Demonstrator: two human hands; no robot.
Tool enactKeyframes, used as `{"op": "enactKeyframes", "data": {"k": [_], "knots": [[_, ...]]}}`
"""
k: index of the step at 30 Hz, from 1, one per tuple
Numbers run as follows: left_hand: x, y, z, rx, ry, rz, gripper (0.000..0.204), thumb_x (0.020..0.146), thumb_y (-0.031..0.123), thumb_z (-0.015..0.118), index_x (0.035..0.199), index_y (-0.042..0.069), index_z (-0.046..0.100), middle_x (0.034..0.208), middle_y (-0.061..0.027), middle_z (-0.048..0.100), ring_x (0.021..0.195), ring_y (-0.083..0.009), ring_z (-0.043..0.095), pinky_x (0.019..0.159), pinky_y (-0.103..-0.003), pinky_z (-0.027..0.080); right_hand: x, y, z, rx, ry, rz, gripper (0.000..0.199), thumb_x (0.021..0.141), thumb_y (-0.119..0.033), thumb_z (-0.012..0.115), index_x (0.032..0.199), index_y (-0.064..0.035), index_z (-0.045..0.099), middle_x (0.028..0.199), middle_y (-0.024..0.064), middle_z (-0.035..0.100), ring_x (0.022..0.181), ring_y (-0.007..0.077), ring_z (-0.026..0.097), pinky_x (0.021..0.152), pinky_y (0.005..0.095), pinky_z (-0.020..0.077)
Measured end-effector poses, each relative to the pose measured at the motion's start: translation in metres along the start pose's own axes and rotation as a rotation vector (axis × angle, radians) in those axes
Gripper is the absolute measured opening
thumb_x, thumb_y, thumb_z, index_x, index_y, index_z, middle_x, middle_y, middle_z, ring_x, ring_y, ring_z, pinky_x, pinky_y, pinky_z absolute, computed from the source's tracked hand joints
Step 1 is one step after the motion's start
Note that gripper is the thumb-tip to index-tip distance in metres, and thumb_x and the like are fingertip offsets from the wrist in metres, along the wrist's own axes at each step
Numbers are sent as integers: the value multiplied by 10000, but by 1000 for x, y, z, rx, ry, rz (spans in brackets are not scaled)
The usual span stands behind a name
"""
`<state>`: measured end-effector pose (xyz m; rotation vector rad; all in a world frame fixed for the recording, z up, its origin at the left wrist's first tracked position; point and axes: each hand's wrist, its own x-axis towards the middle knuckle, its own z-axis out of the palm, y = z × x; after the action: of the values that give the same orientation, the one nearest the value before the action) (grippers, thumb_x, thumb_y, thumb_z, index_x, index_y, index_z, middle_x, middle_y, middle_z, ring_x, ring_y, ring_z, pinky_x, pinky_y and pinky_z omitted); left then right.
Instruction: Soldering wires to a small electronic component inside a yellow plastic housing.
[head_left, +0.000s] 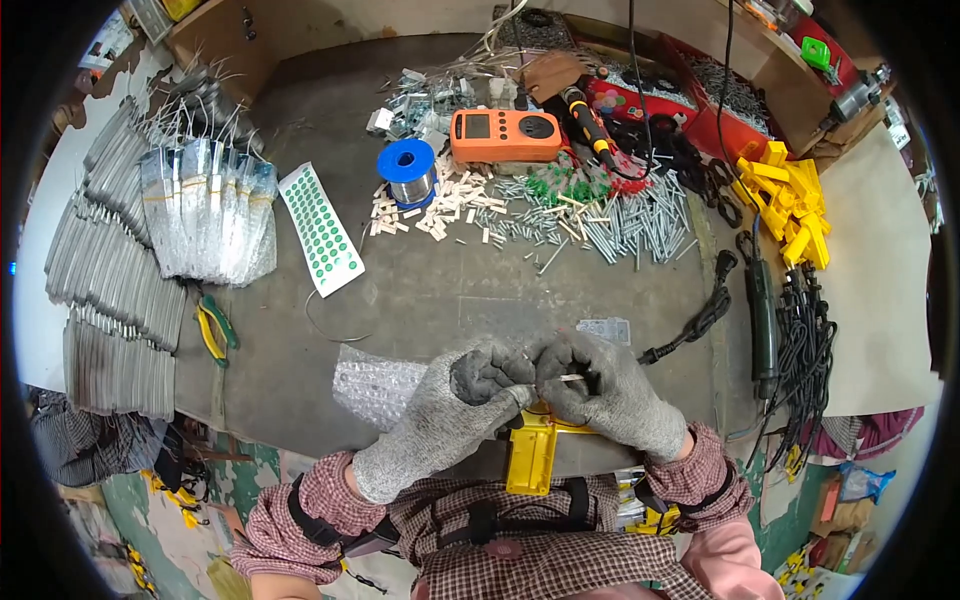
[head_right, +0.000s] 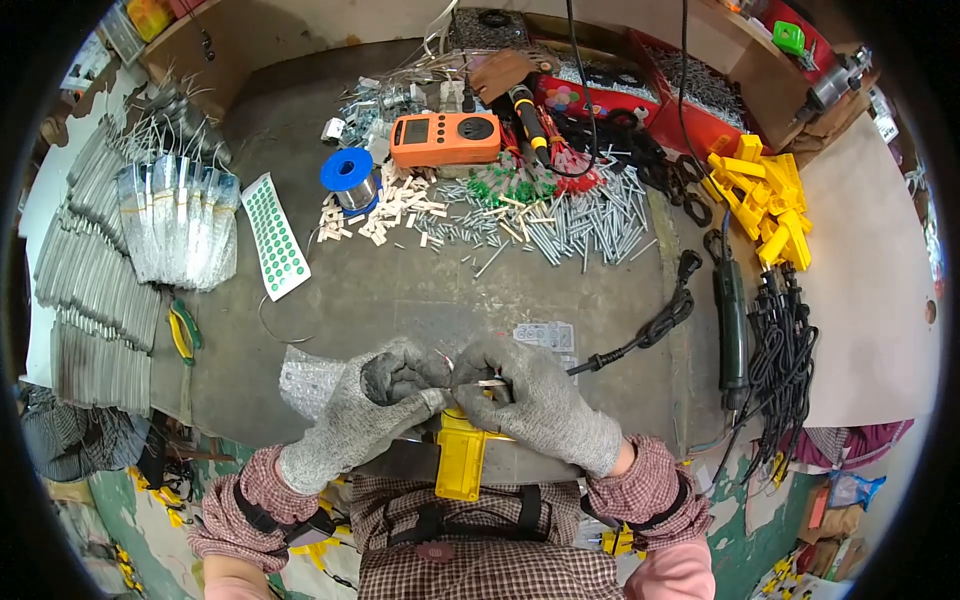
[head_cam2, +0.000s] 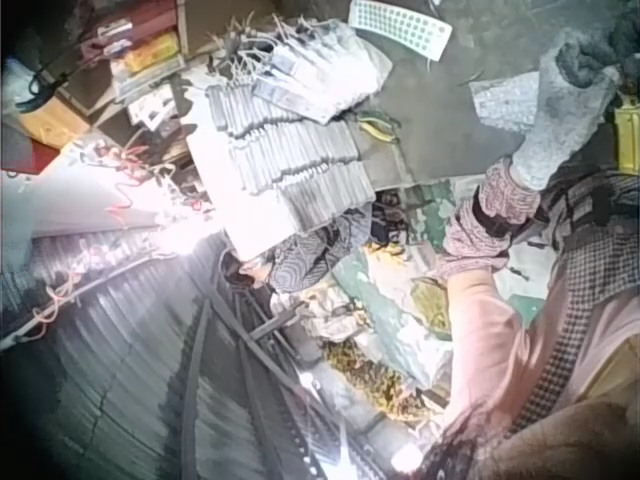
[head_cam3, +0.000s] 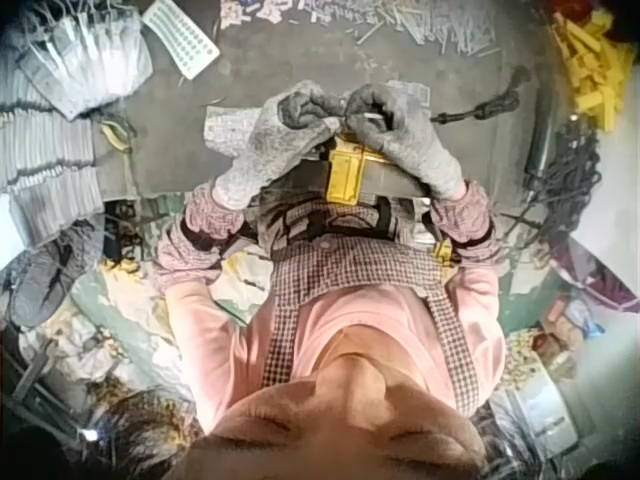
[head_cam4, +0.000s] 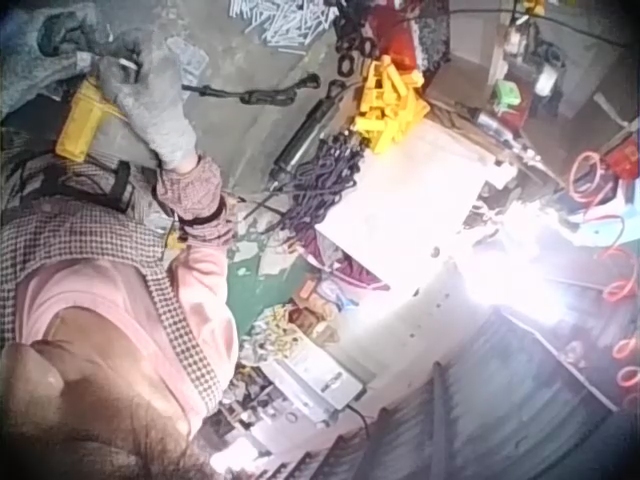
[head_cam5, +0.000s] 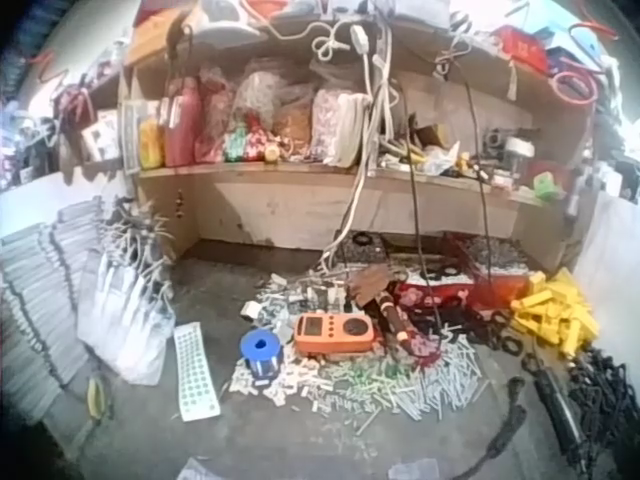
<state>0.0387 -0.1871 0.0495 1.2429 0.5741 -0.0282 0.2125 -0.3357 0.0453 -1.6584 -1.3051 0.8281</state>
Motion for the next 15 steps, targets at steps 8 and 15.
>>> {"op": "enactKeyframes", "data": {"k": [8, 15], "knots": [[0, -8, 4, 19, 13, 178, 247, 911, 26, 740, 1124, 47, 618, 892, -21, 677, 743, -65, 641, 616, -219, 536, 0, -25, -5, -122, -26, -1, 203, 903, -177, 738, 1040, -61, 641, 861, 93, 651, 771, 235, 643, 677, 351, 502], [0, -14, 11, 481, 37, 569, 326, 863, 12, 716, 1152, 99, 592, 991, -60, 628, 814, -184, 683, 658, -251, 548, -3, 0, 3, -10, -54, -1, 211, 896, -161, 727, 1020, -45, 603, 883, 109, 630, 793, 274, 652, 698, 383, 517]]}}
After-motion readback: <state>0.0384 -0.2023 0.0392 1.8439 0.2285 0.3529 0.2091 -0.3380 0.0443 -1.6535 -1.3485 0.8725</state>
